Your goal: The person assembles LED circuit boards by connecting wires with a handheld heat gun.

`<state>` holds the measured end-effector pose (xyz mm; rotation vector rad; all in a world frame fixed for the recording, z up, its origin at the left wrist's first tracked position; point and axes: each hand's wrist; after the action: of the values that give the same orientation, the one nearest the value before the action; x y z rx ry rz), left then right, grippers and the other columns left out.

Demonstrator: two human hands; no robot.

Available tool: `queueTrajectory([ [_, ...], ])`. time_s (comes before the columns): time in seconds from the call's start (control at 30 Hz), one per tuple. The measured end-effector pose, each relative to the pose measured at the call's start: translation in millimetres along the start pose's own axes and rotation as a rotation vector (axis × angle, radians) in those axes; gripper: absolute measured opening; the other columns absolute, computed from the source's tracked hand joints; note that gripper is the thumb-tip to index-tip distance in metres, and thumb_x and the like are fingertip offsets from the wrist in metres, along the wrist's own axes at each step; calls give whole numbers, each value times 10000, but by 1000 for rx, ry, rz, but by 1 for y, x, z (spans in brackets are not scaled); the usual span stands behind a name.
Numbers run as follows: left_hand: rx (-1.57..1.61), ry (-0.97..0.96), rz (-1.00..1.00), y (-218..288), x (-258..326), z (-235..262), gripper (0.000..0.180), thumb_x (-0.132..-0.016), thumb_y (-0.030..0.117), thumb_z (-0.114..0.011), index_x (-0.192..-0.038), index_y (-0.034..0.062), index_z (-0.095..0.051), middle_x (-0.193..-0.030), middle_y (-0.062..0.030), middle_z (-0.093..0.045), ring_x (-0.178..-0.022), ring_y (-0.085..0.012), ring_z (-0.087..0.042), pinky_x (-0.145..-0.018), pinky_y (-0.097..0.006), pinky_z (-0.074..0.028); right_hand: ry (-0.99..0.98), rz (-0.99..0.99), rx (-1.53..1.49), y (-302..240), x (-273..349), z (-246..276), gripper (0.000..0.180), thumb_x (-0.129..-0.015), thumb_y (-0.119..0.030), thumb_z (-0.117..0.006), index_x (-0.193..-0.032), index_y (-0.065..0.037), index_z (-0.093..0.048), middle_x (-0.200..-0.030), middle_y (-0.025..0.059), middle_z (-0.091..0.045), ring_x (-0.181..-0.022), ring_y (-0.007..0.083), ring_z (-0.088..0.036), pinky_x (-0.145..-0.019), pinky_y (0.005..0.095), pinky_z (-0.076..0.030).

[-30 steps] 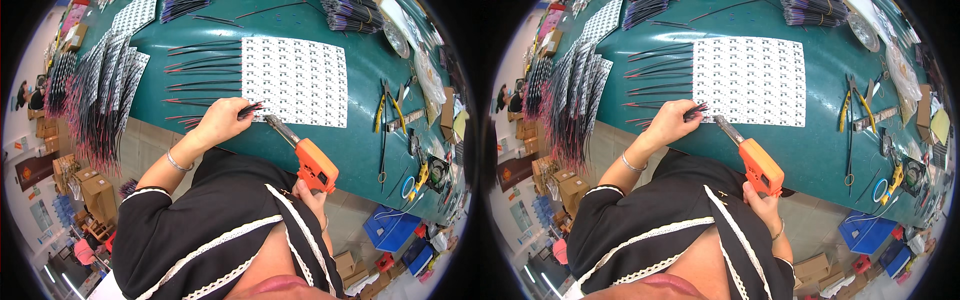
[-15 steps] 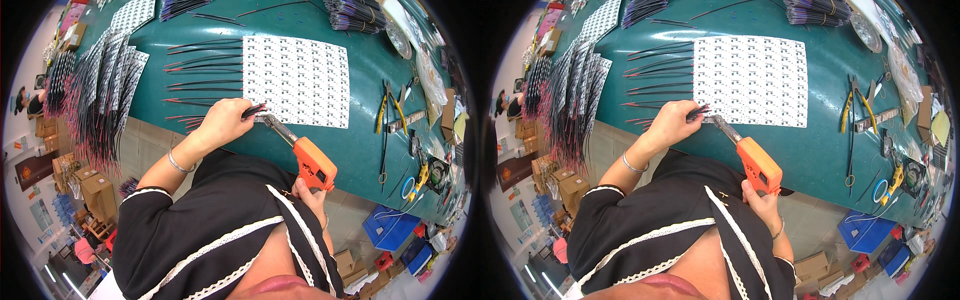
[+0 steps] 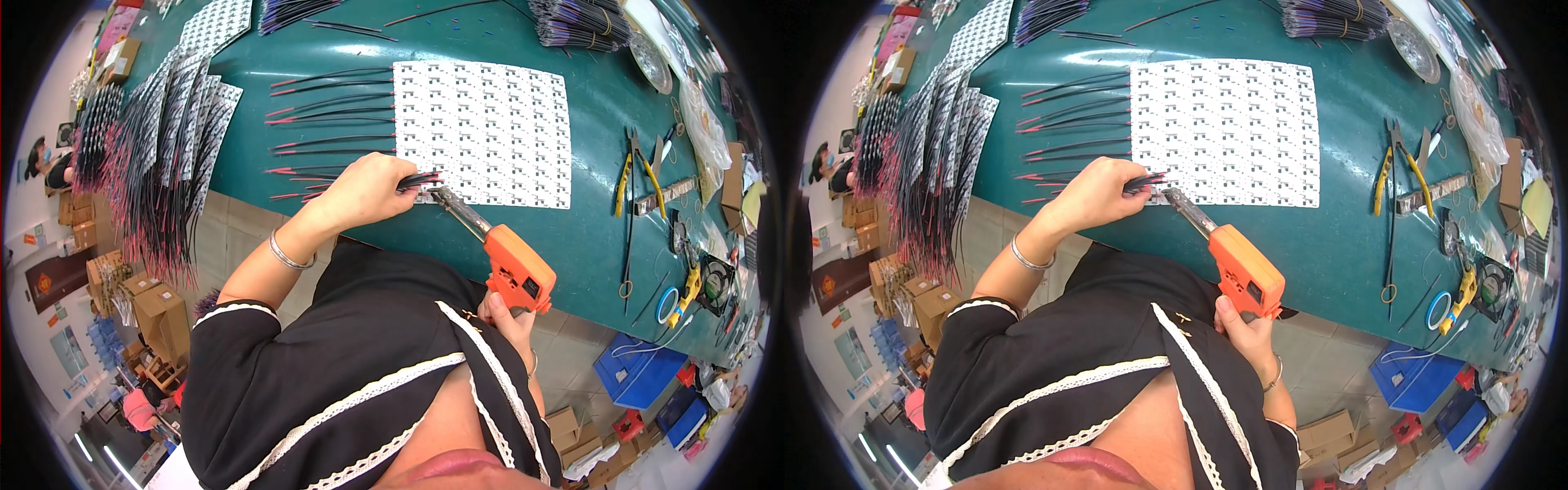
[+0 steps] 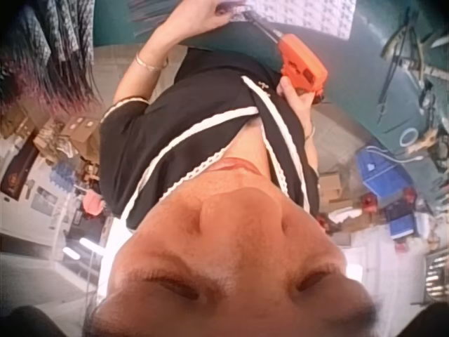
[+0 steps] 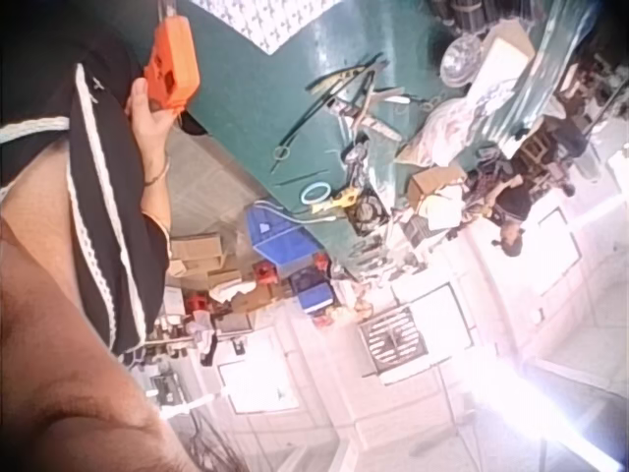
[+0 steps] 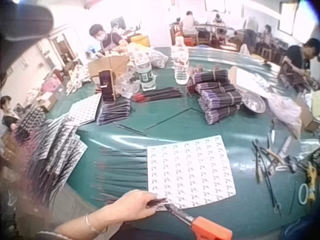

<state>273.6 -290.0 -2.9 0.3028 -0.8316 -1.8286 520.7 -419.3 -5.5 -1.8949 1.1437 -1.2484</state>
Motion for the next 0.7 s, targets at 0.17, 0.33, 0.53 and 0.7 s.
queueTrajectory([
  [0.17,-19,-91,9,5,-4,3,142,-709,108,-583,-765,-23,-575,-642,-195,-543,-622,-359,-530,-568,-383,-413,16,-9,12,2,4,3,190,-835,-116,-553,-943,9,-458,-631,40,-491,-479,100,-465,-438,234,-397],
  [0.33,27,1,-8,2,2,-4,144,-712,114,-586,-764,-19,-570,-650,-193,-541,-619,-351,-531,-560,-379,-406,71,-9,-38,1,13,4,178,-832,-92,-544,-943,17,-457,-619,49,-491,-477,103,-457,-442,237,-388],
  [0.53,137,5,94,1,7,-7,161,-717,132,-602,-757,-20,-563,-608,-167,-512,-533,-294,-468,-526,-347,-386,64,27,-60,3,17,7,189,-829,-86,-538,-953,31,-455,-609,59,-485,-476,106,-452,-447,238,-383],
  [0.7,88,-26,117,-1,6,-8,168,-706,135,-611,-734,-23,-564,-588,-152,-509,-501,-246,-439,-511,-321,-381,60,42,-42,3,18,6,192,-833,-91,-537,-956,32,-454,-608,58,-478,-478,107,-451,-446,238,-383],
])
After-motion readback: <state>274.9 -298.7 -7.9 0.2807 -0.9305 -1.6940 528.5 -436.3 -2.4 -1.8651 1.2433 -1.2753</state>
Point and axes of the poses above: each hand's wrist, its own x-axis away from the middle knuckle, its own z-axis out of the back of the hand, y = z × x
